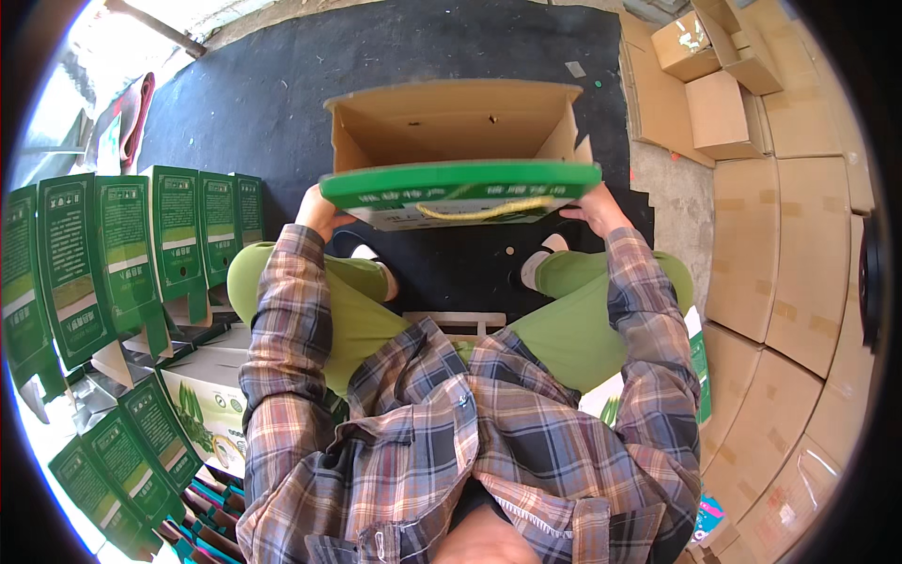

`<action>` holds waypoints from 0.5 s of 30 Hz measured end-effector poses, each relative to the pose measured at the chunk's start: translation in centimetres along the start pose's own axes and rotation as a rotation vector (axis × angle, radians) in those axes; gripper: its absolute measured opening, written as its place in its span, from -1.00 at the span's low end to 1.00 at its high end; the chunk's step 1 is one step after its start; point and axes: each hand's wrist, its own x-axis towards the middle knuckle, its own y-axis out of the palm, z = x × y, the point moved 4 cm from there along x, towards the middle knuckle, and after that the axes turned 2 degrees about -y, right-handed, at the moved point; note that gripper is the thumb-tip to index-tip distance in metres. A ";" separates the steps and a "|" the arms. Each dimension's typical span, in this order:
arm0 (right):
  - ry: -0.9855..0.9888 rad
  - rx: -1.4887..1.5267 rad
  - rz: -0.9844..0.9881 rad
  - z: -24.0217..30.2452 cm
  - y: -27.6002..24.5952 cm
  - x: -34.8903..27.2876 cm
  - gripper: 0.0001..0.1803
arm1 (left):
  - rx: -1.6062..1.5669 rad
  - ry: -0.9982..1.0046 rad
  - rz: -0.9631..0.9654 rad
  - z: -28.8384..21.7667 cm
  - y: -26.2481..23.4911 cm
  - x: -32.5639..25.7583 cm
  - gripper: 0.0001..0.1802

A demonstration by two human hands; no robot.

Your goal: Folding and stacking cardboard product boxes for green radishes.

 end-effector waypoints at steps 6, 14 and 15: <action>0.030 -0.063 0.004 -0.1 0.5 0.0 -0.51 | 0.112 0.038 -0.098 -0.4 0.9 0.3 -0.50; -0.474 -0.199 -0.145 1.3 -1.0 1.5 -0.62 | 0.490 0.463 -0.095 -1.8 0.8 1.2 -0.41; -0.473 -0.200 -0.142 1.5 -0.9 1.4 -0.62 | 0.479 0.443 -0.006 -1.7 1.1 1.2 -0.42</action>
